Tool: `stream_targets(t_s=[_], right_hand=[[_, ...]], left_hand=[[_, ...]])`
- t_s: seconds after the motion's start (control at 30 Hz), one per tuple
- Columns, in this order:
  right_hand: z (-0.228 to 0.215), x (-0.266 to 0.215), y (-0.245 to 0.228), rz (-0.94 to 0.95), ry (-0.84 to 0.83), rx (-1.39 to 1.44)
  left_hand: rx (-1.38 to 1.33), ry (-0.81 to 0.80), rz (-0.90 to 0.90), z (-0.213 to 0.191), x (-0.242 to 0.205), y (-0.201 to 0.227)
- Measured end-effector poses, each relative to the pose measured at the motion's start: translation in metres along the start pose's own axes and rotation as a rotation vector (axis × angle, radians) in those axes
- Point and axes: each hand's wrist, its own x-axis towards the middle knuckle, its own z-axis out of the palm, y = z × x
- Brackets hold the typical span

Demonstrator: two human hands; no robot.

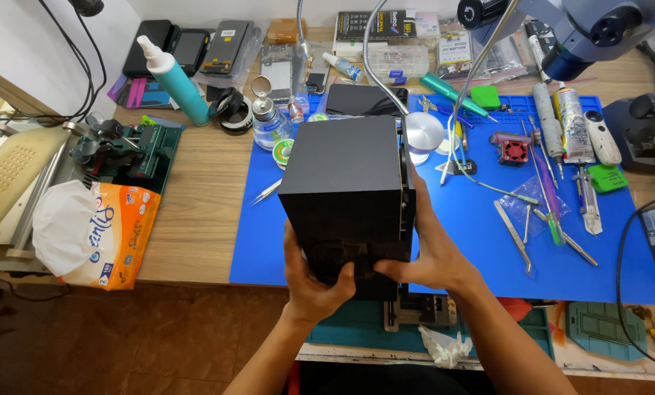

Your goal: The person assembles a portable speaker by connecting internal wires and circuit boards, securing components with a screwdriver, and attaching the front panel. They then plug in a power cable and test the device by pressing buttons on the control panel.

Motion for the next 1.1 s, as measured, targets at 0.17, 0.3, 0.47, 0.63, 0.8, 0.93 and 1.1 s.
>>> stream_targets(t_s=[0.17, 0.3, 0.47, 0.63, 0.8, 0.93, 1.1], right_hand=[[0.002, -0.001, 0.006, -0.003, 0.001, -0.056], [0.002, -0.001, 0.012, -0.001, 0.027, -0.064], [0.007, 0.009, 0.01, 0.023, 0.12, -0.029], [0.014, 0.016, -0.001, 0.027, 0.123, -0.071], [0.014, 0.02, -0.004, 0.07, 0.123, -0.114], [0.011, 0.012, 0.005, 0.017, 0.049, -0.051], [0.001, -0.012, 0.053, 0.043, 0.029, -0.043]], left_hand=[[-0.017, -0.028, -0.047, 0.01, 0.014, 0.015], [-0.015, -0.012, -0.156, 0.018, 0.028, 0.031], [-0.123, -0.082, -0.337, 0.015, 0.035, 0.027], [-0.24, -0.239, -0.587, -0.007, 0.02, -0.017], [-0.366, -0.136, -0.577, 0.002, 0.039, -0.01], [-0.365, -0.084, -0.589, 0.001, 0.032, -0.009], [-0.271, -0.169, -0.478, -0.009, 0.021, -0.015]])
